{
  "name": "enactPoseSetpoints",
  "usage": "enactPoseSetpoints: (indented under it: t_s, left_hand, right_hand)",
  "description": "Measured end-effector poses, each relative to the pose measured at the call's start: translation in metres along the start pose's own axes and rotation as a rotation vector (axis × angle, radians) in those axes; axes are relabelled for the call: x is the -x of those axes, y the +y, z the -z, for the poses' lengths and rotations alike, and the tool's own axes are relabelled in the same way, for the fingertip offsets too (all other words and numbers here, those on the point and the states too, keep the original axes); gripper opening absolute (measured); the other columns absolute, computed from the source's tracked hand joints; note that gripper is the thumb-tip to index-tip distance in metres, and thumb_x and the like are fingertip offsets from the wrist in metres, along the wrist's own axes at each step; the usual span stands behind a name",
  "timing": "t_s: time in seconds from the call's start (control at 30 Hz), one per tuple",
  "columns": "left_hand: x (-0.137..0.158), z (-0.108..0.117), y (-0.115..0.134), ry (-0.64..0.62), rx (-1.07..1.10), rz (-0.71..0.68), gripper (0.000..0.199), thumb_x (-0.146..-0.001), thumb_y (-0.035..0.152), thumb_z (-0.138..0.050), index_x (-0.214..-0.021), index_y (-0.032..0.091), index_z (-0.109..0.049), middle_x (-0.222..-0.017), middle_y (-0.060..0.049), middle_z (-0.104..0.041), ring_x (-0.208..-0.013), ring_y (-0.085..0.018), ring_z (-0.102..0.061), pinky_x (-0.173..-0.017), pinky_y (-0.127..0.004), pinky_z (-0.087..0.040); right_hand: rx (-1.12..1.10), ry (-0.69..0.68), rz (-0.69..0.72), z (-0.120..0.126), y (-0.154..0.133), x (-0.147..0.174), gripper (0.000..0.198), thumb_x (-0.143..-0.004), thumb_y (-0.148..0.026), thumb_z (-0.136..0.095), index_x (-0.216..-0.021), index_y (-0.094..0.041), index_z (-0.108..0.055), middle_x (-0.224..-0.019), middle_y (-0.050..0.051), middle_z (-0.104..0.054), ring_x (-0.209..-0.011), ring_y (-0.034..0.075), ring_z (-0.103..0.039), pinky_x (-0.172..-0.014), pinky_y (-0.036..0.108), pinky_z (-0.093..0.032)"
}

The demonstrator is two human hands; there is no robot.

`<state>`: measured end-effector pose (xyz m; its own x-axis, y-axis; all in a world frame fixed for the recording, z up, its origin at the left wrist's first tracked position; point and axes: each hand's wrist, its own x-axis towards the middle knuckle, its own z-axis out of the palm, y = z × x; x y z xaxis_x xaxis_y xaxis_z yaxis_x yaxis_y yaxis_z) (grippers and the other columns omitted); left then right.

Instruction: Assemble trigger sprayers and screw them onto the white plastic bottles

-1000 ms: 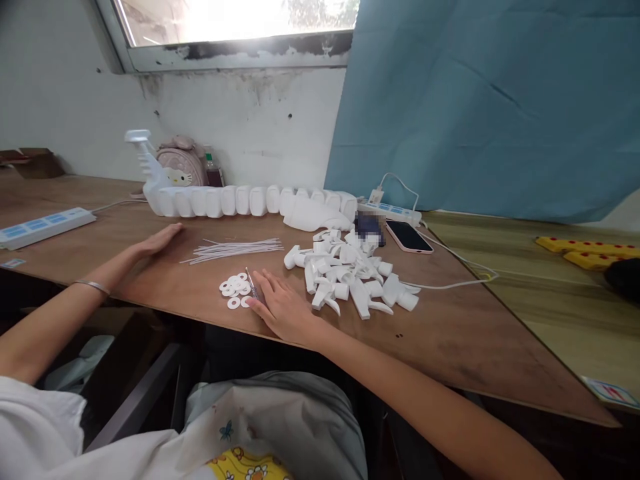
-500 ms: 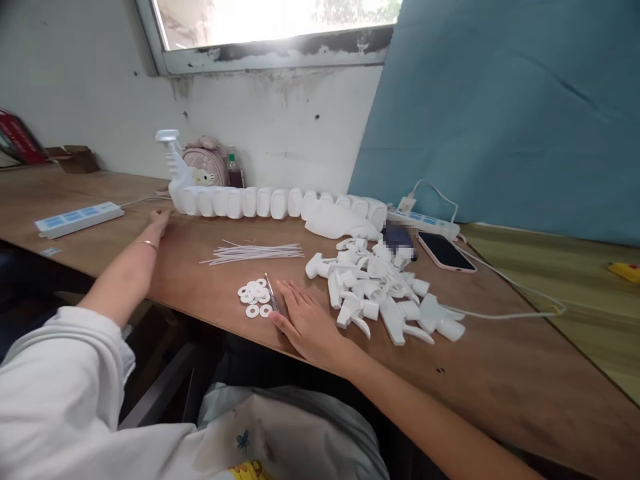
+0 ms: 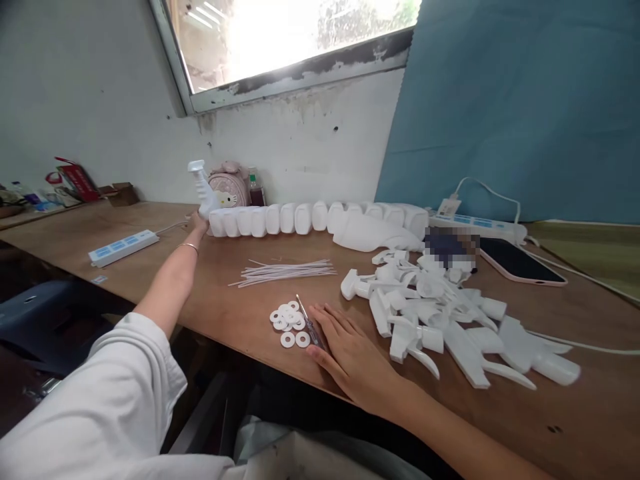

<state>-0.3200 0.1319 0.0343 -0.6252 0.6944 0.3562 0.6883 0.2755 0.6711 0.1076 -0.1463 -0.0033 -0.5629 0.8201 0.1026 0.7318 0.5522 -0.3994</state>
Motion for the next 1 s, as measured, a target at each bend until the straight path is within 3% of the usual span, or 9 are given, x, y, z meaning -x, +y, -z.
enactPoseSetpoints:
  t_s: [0.17,0.3,0.43,0.5,0.6,0.67,0.77,0.9,1.0]
  left_hand:
    - [0.011,0.032,0.017,0.098,0.047,-0.021,0.038,-0.076,0.022,-0.062,-0.108,0.005,-0.049,-0.119,-0.022,-0.053,-0.110,-0.029,-0.050,-0.090,-0.040,-0.036]
    - [0.014,0.082,0.043,0.234,0.081,-0.124,0.055,-0.081,0.030,-0.057,-0.123,0.002,-0.036,-0.128,-0.017,-0.042,-0.115,-0.023,-0.041,-0.100,-0.038,-0.028]
    - [0.045,0.129,0.095,0.448,0.062,-0.491,0.055,-0.076,0.031,-0.062,-0.121,0.005,-0.042,-0.116,-0.012,-0.047,-0.107,-0.021,-0.043,-0.096,-0.037,-0.033]
    - [0.083,0.137,0.121,0.427,0.059,-0.683,0.064,-0.070,0.029,-0.067,-0.125,0.008,-0.041,-0.117,-0.011,-0.045,-0.108,-0.022,-0.044,-0.090,-0.035,-0.038]
    - [0.159,0.124,0.148,0.200,0.105,-0.950,0.061,-0.070,0.042,-0.066,-0.122,0.014,-0.049,-0.117,-0.012,-0.050,-0.112,-0.027,-0.044,-0.093,-0.040,-0.035]
    - [0.207,0.101,0.157,-0.082,0.204,-1.112,0.055,-0.068,0.046,-0.068,-0.114,0.019,-0.057,-0.113,-0.011,-0.055,-0.115,-0.032,-0.044,-0.099,-0.047,-0.027]
    - [0.256,0.064,0.161,-0.416,0.412,-1.172,0.032,-0.077,0.044,-0.060,-0.103,0.026,-0.063,-0.102,-0.008,-0.062,-0.112,-0.031,-0.050,-0.099,-0.052,-0.025]
    - [0.270,0.040,0.156,-0.520,0.520,-1.258,0.022,-0.075,0.045,-0.062,-0.091,0.031,-0.064,-0.101,-0.005,-0.063,-0.112,-0.030,-0.051,-0.101,-0.055,-0.022]
    - [0.259,0.032,0.149,-0.401,0.628,-1.233,0.049,-0.057,0.052,-0.073,-0.099,0.029,-0.060,-0.113,-0.007,-0.058,-0.118,-0.033,-0.045,-0.101,-0.054,-0.025]
  right_hand:
    - [-0.069,0.053,0.014,-0.002,0.001,0.003,0.058,-0.090,-0.049,-0.029,-0.138,-0.017,-0.030,-0.142,0.010,-0.037,-0.134,0.024,-0.028,-0.109,0.048,-0.028]
    - [-0.238,0.210,0.015,-0.004,0.006,0.004,0.054,-0.090,-0.048,-0.034,-0.137,-0.021,-0.028,-0.140,0.011,-0.040,-0.129,0.024,-0.037,-0.106,0.047,-0.032]
    - [-0.566,0.425,0.023,0.016,0.002,-0.004,0.055,-0.084,-0.049,-0.047,-0.131,-0.025,-0.032,-0.140,0.011,-0.039,-0.130,0.023,-0.036,-0.107,0.045,-0.032]
    - [-0.798,0.547,0.037,0.035,0.000,-0.012,0.060,-0.077,-0.051,-0.057,-0.127,-0.026,-0.034,-0.141,0.011,-0.038,-0.130,0.022,-0.037,-0.105,0.043,-0.034]
    - [-1.060,0.738,0.034,0.068,0.001,-0.023,0.062,-0.068,-0.056,-0.064,-0.116,-0.025,-0.042,-0.135,0.009,-0.045,-0.125,0.021,-0.043,-0.103,0.040,-0.038]
    - [-1.244,0.843,-0.027,0.085,0.007,-0.028,0.053,-0.065,-0.059,-0.064,-0.103,-0.025,-0.049,-0.127,0.005,-0.052,-0.122,0.021,-0.047,-0.097,0.038,-0.043]
    - [-1.505,0.909,-0.205,0.103,0.024,-0.030,0.043,-0.065,-0.060,-0.062,-0.086,-0.024,-0.053,-0.108,0.003,-0.061,-0.110,0.020,-0.055,-0.082,0.035,-0.051]
    - [-1.602,1.035,-0.193,0.118,0.046,-0.028,0.033,-0.070,-0.053,-0.060,-0.080,-0.024,-0.050,-0.099,0.000,-0.065,-0.098,0.016,-0.061,-0.072,0.031,-0.053]
    - [-1.656,1.094,-0.132,0.122,0.049,-0.030,0.025,-0.075,-0.047,-0.054,-0.075,-0.023,-0.049,-0.093,0.001,-0.066,-0.094,0.016,-0.063,-0.072,0.031,-0.054]
